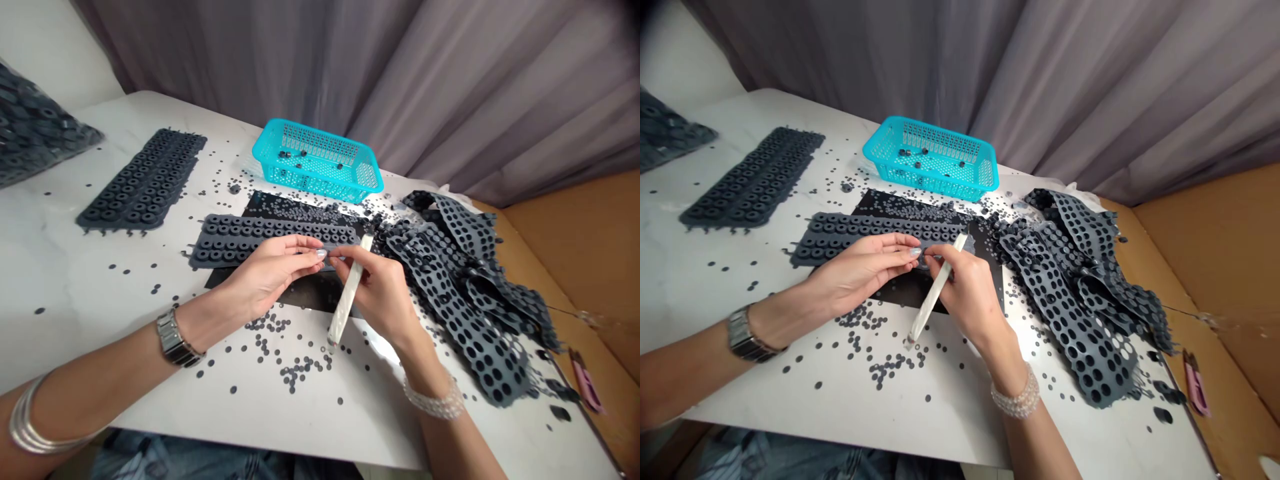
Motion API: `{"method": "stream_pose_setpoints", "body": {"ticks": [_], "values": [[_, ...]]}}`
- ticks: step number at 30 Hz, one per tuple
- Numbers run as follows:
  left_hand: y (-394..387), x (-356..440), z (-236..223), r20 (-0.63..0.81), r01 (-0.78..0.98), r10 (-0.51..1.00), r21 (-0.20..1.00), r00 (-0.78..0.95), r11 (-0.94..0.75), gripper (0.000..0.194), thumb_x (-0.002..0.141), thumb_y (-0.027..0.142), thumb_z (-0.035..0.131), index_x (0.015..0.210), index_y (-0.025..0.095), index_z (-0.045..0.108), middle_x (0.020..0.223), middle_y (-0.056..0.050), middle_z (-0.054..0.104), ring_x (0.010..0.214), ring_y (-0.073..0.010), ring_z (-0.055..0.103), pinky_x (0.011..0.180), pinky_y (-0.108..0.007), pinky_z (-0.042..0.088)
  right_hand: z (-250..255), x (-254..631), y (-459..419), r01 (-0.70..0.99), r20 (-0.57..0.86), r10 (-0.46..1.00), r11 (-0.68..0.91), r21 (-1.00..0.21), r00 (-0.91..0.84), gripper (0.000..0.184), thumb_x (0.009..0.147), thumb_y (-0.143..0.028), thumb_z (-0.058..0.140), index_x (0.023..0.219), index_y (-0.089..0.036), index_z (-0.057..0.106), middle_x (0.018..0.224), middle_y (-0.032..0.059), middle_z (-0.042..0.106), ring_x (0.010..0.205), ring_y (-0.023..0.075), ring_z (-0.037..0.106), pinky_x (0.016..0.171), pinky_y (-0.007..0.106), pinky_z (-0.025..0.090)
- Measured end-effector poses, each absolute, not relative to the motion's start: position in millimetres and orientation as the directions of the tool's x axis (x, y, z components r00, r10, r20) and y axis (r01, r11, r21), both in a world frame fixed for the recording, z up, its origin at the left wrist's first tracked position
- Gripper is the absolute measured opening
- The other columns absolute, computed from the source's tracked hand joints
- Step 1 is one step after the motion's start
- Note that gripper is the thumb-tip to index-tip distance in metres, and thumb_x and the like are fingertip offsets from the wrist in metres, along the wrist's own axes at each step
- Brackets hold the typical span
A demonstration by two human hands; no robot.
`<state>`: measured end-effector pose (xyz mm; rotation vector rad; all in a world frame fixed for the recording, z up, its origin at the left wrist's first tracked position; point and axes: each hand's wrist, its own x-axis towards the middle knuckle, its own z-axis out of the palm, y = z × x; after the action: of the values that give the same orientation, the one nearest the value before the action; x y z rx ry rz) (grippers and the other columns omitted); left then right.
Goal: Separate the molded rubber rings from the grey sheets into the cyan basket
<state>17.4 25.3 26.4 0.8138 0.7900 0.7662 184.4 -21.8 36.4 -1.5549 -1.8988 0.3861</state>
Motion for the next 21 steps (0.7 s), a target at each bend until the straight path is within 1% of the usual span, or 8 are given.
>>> {"method": "stream_pose_setpoints", "body": {"ticks": [3,7,10,15,21], "values": [[25.5,19.7,26.4,-0.298,-0.268,0.834,0.850,0.463,0.453,0.017,0.078,0.008,0.067,0.094,0.013,0.063,0.083,-0.001,0.066,0.077,-0.0097,0.062,0.077,-0.023,0.048,36.6,183.6,-21.8,0.768,0.290,0.952,0.254,-0.588,-0.093,0.013,0.089,-0.022,0.057,0.094,-0.019,0.069,0.075,0.0025,0.071,0.064,0.0143,0.063,0.060,0.024,0.044],[24.6,22.7,27.6,-0.298,-0.244,0.853,0.871,0.428,0.426,0.017,0.077,0.006,0.066,0.092,0.011,0.061,0.076,-0.001,0.065,0.072,-0.0090,0.062,0.072,-0.022,0.047,35.9,183.2,-21.6,0.780,0.282,0.954,0.252,-0.573,-0.101,0.014,0.090,-0.020,0.056,0.092,-0.018,0.069,0.077,0.0033,0.072,0.065,0.0141,0.063,0.060,0.023,0.044],[23.1,24.2,27.0,-0.298,-0.227,0.860,0.881,0.414,0.415,0.016,0.078,0.007,0.065,0.093,0.011,0.061,0.076,-0.001,0.065,0.072,-0.0091,0.062,0.070,-0.021,0.047,35.2,183.6,-21.5,0.789,0.286,0.953,0.253,-0.560,-0.103,0.013,0.089,-0.020,0.056,0.091,-0.018,0.069,0.077,0.0031,0.072,0.063,0.0134,0.062,0.060,0.023,0.044],[21.2,25.3,23.5,-0.272,-0.233,0.874,0.893,0.403,0.385,0.015,0.078,0.011,0.067,0.092,0.012,0.061,0.077,-0.001,0.065,0.074,-0.0098,0.063,0.073,-0.022,0.048,34.2,183.9,-21.6,0.814,0.305,0.946,0.262,-0.519,-0.110,0.012,0.088,-0.019,0.057,0.090,-0.018,0.069,0.075,0.0029,0.071,0.061,0.0129,0.060,0.060,0.023,0.044],[21.5,25.1,26.5,-0.301,-0.267,0.849,0.857,0.434,0.441,0.014,0.079,0.009,0.066,0.091,0.012,0.061,0.078,-0.001,0.066,0.075,-0.0087,0.062,0.073,-0.020,0.048,35.3,184.9,-21.7,0.822,0.325,0.941,0.255,-0.510,-0.090,0.011,0.086,-0.017,0.056,0.088,-0.018,0.067,0.069,0.0007,0.069,0.058,0.0125,0.059,0.060,0.023,0.043]]}}
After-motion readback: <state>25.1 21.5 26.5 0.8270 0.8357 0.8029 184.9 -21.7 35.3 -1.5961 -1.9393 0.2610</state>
